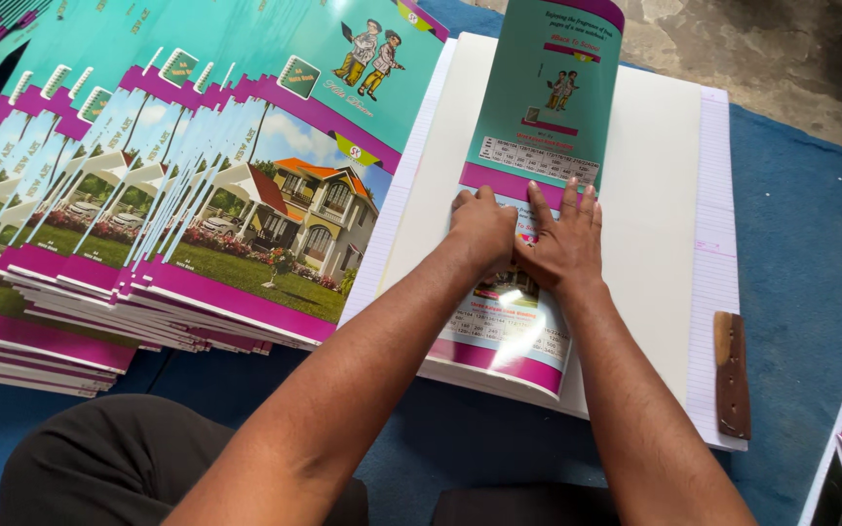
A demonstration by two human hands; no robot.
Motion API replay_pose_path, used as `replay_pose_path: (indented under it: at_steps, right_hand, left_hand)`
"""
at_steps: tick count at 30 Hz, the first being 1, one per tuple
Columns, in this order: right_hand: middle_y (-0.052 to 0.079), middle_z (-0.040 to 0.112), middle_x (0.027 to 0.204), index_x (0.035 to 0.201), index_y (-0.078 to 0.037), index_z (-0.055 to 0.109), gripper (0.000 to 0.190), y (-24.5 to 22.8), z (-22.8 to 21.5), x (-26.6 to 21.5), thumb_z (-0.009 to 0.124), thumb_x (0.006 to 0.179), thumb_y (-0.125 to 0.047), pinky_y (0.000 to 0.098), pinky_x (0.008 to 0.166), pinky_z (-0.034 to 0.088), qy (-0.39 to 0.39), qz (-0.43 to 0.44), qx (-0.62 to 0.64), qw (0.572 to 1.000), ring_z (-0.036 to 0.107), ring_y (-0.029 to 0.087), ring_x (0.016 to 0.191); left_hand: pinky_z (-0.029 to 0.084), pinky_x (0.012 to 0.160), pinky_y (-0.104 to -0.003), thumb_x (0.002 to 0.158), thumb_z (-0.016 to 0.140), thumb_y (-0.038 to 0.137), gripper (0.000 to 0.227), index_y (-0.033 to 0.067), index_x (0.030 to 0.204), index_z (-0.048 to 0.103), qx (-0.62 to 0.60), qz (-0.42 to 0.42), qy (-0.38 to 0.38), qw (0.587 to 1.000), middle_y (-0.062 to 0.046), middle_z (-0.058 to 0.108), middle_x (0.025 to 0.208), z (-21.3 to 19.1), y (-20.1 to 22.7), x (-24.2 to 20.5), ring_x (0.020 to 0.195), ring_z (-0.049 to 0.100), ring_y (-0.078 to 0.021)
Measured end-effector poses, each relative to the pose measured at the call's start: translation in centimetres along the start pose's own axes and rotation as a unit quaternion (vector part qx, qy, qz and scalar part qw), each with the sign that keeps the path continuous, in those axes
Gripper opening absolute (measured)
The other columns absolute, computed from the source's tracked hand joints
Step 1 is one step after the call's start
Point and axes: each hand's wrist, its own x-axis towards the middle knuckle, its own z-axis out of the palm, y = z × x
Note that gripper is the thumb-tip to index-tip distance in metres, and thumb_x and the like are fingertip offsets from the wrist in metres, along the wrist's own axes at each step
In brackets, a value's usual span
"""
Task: The person sits on a blue mat and repeatedly folds the cover of a booklet onto its inner pages, then presses the spine with a small wooden block to crease the fold. The person handles multiple identical booklets in a stack, processing them one at a time.
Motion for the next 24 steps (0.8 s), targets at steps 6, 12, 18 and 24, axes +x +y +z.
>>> replay_pose_path:
  at_steps: [6, 12, 18, 24]
  right_hand:
    - [0.026, 0.019, 0.165, 0.157, -0.028, 0.038, 0.082, 1.6, -1.7, 0.7, 0.052, 0.089, -0.072, 0.0519, 0.123, 0.014, -0.051, -0.014, 0.032, 0.998, 0.011, 0.046, 0.153]
    - [0.016, 0.049, 0.157, 0.143, -0.016, 0.06, 0.052, 5.0, -3.6, -1.2, 0.067, 0.094, -0.031, 0.0421, 0.119, 0.037, -0.05, 0.01, 0.201, 0.978, 0.046, 0.032, 0.144]
    - [0.017, 0.06, 0.139, 0.136, -0.012, 0.066, 0.051, 9.7, -6.6, -5.7, 0.074, 0.085, -0.018, 0.045, 0.114, 0.043, 0.049, 0.024, 0.08, 0.995, 0.053, 0.036, 0.132]
    - [0.026, 0.054, 0.138, 0.14, -0.005, 0.06, 0.066, 13.7, -9.7, -10.7, 0.079, 0.081, -0.027, 0.052, 0.106, 0.043, 0.026, 0.195, 0.02, 0.98, 0.045, 0.041, 0.131]
  left_hand:
    - [0.045, 0.107, -0.052, 0.064, 0.094, 0.024, 0.093, 0.0121, 0.145, 0.051, 0.025, 0.003, -0.033, 0.999, -0.026, 0.044, 0.143, -0.3, 0.2, -0.1, 0.131, 0.044, -0.0492]
    - [0.047, 0.104, -0.051, 0.062, 0.094, 0.022, 0.095, 0.0082, 0.146, 0.05, 0.024, -0.011, -0.033, 0.999, -0.027, 0.044, 0.141, 0.1, 0.5, 0.3, 0.128, 0.045, -0.0502]
    - [0.045, 0.106, -0.052, 0.069, 0.086, 0.024, 0.088, 0.0067, 0.147, 0.05, 0.019, -0.004, -0.008, 1.0, -0.028, 0.045, 0.142, 0.8, 0.3, 0.1, 0.128, 0.046, -0.0518]
    - [0.046, 0.105, -0.051, 0.07, 0.085, 0.02, 0.101, 0.0091, 0.156, 0.034, 0.0, -0.015, -0.025, 1.0, -0.031, 0.038, 0.146, 0.6, 0.6, 0.0, 0.13, 0.041, -0.0546]
